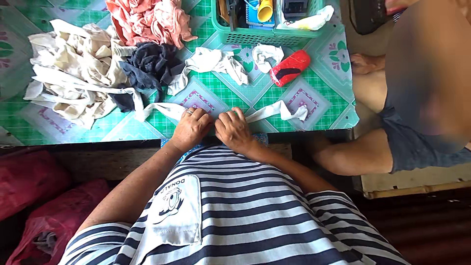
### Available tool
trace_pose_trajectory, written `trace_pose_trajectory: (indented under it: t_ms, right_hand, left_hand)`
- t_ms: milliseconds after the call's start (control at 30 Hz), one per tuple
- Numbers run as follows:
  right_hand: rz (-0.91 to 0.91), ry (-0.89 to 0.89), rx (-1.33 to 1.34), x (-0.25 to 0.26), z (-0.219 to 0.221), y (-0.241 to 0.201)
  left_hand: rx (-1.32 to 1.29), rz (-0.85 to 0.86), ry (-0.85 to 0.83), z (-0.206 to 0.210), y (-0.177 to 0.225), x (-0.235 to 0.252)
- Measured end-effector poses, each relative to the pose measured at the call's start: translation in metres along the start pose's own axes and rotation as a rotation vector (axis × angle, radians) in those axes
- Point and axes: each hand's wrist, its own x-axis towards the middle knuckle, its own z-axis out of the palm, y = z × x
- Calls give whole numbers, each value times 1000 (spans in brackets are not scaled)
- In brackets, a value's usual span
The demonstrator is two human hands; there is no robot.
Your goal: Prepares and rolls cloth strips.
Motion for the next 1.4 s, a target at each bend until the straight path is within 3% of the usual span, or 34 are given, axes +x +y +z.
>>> trace_pose_trajectory:
  t_ms: [133, 233, 300, 367, 467, 600, 900, 1033, 1133, 1333, 1400]
  right_hand:
    - [92, 54, 165, 3, 3, 9]
    - [275, 109, 576, 10, -5, 22]
    - [359, 120, 887, 17, -15, 30]
    - [399, 79, 1119, 22, -25, 35]
    - [432, 21, 1296, 27, -35, 37]
    - [418, 14, 1352, 30, -38, 35]
    - [371, 21, 1302, 32, -42, 40]
    - [375, 36, 1320, 35, -46, 42]
    - [389, 38, 1356, 36, -47, 42]
    - [383, 28, 1384, 38, -47, 42]
    - [378, 33, 1384, 38, -48, 41]
  left_hand:
    - [-33, -50, 89, -11, 11, -5]
    - [-152, -10, 167, -18, 18, -15]
    - [-286, -39, 94, -18, 22, -16]
    - [-486, -214, 0, -20, 27, -10]
    - [-858, -483, 69, -27, 34, 1]
    - [-1072, -472, 149, -32, 39, 11]
    - [-989, -526, 192, -34, 29, 18]
    - [-704, -576, -16, -47, 27, 18]
    - [-719, -541, -113, -51, 34, 18]
    - [-1156, -426, 196, -35, 32, 24]
    - [-1193, -407, 220, -35, 35, 26]
